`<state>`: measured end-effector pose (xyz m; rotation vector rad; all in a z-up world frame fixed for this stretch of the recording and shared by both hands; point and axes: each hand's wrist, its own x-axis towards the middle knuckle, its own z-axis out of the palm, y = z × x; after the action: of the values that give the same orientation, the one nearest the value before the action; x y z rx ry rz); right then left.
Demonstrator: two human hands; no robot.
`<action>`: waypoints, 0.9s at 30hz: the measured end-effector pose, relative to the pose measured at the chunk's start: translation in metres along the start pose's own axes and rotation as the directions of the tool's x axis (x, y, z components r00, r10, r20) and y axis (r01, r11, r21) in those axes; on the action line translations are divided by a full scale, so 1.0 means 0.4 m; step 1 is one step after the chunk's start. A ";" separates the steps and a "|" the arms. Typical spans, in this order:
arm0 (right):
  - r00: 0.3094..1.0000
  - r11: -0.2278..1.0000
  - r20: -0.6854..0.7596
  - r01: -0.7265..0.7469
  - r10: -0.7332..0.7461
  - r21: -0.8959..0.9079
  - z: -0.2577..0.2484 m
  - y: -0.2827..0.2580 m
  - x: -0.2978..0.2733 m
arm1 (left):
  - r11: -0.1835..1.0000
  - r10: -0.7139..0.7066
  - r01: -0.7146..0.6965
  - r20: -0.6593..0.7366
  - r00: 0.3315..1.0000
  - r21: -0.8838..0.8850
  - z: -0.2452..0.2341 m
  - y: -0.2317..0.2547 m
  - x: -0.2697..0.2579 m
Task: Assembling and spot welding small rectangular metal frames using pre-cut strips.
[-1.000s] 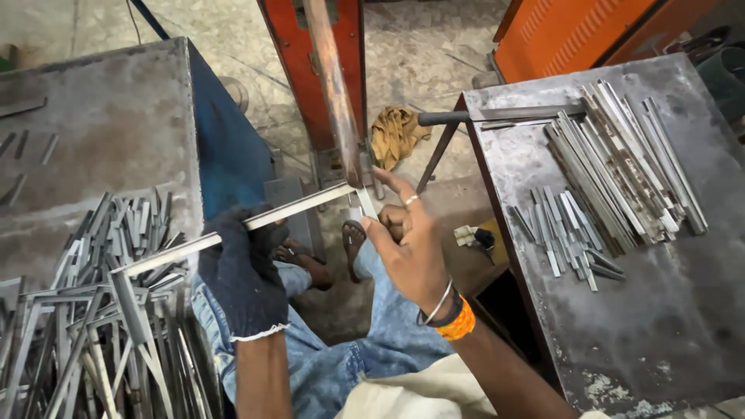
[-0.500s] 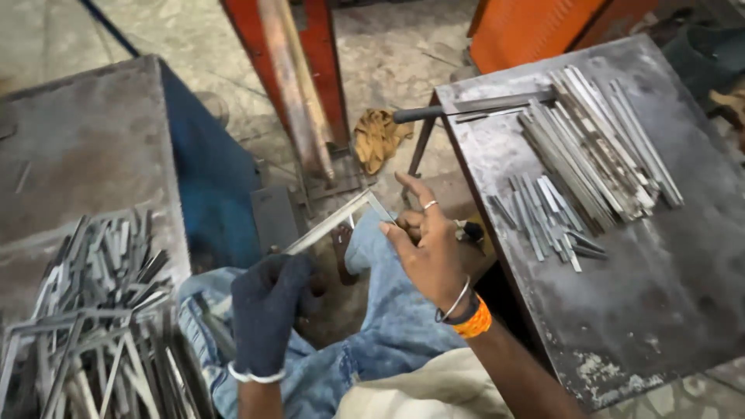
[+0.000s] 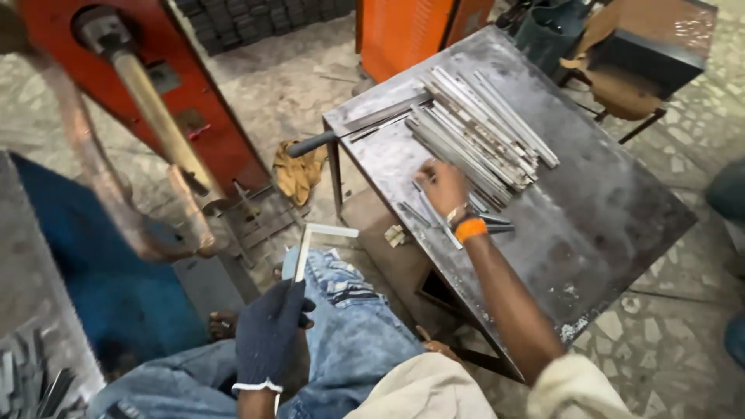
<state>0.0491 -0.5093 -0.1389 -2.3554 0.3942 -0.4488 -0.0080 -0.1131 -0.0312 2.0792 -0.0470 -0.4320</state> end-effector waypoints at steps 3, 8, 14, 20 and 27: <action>0.989 0.963 -0.093 -0.136 0.117 -0.232 0.001 0.210 0.100 | 0.996 -0.022 0.023 0.007 1.000 -0.090 0.001 -0.035 0.003; 0.984 0.902 -0.089 -0.177 0.154 -0.394 0.048 0.329 0.174 | 0.997 0.054 -0.059 -0.089 0.995 -0.058 -0.006 -0.004 0.001; 0.995 0.797 -0.101 -0.082 0.027 -0.598 0.091 0.363 0.233 | 0.957 0.232 -0.180 -0.231 0.945 0.225 -0.018 0.051 -0.020; 0.890 0.955 -0.411 0.081 -0.198 -0.286 -0.086 0.123 0.205 | 0.770 0.628 -0.468 -0.388 0.675 0.434 -0.037 0.060 -0.053; 0.969 0.770 -0.208 0.231 -0.130 0.595 -0.205 -0.344 -0.010 | 0.951 0.246 -0.308 -0.633 0.734 0.012 0.008 -0.189 -0.283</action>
<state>0.0323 -0.4573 0.0117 -1.7196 0.0604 -0.7343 -0.1255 -0.0528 -0.0641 1.9811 0.0601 0.4575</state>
